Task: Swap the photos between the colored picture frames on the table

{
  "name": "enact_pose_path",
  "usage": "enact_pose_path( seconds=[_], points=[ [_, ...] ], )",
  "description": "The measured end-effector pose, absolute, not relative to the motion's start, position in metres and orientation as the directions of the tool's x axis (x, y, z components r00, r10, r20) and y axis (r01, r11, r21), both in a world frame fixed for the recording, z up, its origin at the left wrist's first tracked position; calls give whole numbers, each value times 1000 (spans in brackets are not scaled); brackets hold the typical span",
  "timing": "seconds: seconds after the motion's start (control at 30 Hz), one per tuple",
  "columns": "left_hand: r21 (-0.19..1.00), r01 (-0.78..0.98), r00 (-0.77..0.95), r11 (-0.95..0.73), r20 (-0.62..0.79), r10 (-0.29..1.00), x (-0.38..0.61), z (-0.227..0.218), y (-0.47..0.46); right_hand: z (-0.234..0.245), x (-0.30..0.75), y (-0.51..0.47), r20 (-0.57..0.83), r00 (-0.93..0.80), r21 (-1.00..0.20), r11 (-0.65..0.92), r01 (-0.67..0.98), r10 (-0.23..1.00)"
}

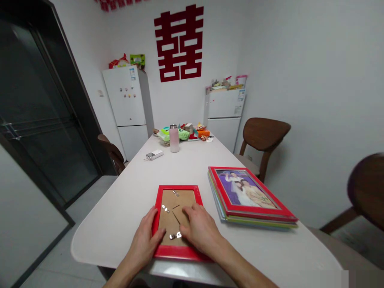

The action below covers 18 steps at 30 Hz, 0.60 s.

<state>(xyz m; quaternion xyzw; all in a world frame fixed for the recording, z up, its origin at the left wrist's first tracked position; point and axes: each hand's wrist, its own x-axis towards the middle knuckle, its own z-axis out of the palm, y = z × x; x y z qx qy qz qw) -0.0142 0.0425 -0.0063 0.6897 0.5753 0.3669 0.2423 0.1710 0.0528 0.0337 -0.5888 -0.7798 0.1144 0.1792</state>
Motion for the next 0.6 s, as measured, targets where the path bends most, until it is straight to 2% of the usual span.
enact_pose_path(
  seconds=[0.1, 0.2, 0.3, 0.37, 0.43, 0.6],
  points=[
    [855, 491, -20, -166, 201, 979, -13, -1, 46, 48, 170, 55, 150, -222, -391, 264, 882, 964],
    [975, 199, -90, -102, 122, 988, -10, 11, 48, 64, 160, 50, 188, -226, -417, 286, 863, 956],
    [1000, -9, -59, -1, 1, 998, -13, 21, 49, 71, 149, 44, 234, -273, -496, 356, 792, 933],
    [999, -26, -57, 32, -34, 998, -24, 25, 49, 67, 149, 45, 250, -277, -548, 371, 750, 928],
    [998, -28, -71, 61, -63, 996, -43, 27, 50, 58, 157, 49, 255, -226, -549, 333, 767, 940],
    [989, 75, -134, 127, -116, 984, -99, 26, 52, 29, 188, 64, 216, -57, -356, 133, 925, 975]
  ],
)
